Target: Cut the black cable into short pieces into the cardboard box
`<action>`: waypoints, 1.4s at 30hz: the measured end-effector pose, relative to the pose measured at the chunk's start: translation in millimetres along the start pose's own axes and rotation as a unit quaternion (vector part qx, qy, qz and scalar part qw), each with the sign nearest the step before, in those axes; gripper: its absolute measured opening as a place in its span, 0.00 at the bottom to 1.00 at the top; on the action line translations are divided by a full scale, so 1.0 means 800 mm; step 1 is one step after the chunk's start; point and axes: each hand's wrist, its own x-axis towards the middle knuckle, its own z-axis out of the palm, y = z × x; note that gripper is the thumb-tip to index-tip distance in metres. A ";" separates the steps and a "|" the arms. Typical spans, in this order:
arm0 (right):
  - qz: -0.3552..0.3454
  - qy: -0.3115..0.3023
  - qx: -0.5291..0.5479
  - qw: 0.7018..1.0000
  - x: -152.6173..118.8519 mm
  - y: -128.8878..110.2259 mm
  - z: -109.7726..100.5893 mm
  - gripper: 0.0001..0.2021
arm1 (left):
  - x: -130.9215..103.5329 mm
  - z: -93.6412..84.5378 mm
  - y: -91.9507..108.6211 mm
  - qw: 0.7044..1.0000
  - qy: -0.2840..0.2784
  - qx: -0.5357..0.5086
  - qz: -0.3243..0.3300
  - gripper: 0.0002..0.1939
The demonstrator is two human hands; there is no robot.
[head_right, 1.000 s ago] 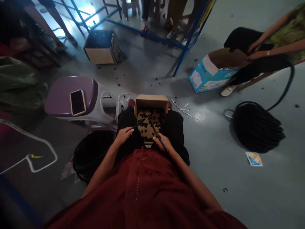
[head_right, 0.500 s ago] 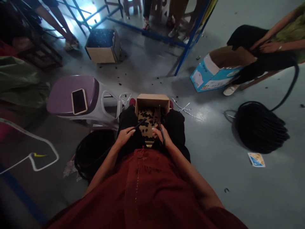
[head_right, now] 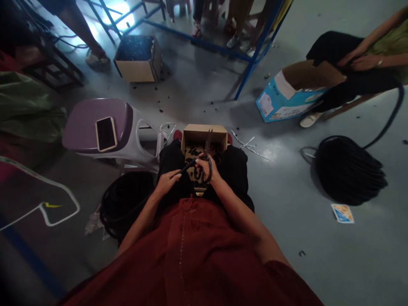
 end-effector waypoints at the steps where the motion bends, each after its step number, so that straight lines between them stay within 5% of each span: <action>1: -0.001 -0.001 0.007 1.000 0.000 -0.001 0.000 0.20 | 0.000 0.000 0.000 1.000 0.001 0.000 0.000 0.21; 11: 0.013 -0.008 0.016 1.000 -0.009 -0.006 -0.008 0.21 | 0.001 -0.001 0.005 0.999 -0.008 -0.028 -0.036 0.22; 19: 0.029 -0.005 -0.123 0.992 -0.054 -0.008 -0.041 0.21 | 0.016 -0.006 0.024 0.996 -0.034 -0.077 -0.027 0.19; 27: 0.076 -0.117 -0.319 0.937 -0.108 -0.003 -0.085 0.18 | 0.032 0.000 0.008 0.999 0.034 -0.007 -0.016 0.20; 35: 0.012 -0.156 -0.511 0.845 -0.101 0.004 -0.068 0.20 | 0.030 0.006 0.002 0.999 0.039 -0.003 -0.005 0.23; 42: 0.019 -0.140 -0.500 0.854 -0.099 0.010 -0.072 0.20 | 0.030 0.005 0.002 0.999 0.048 -0.004 -0.006 0.23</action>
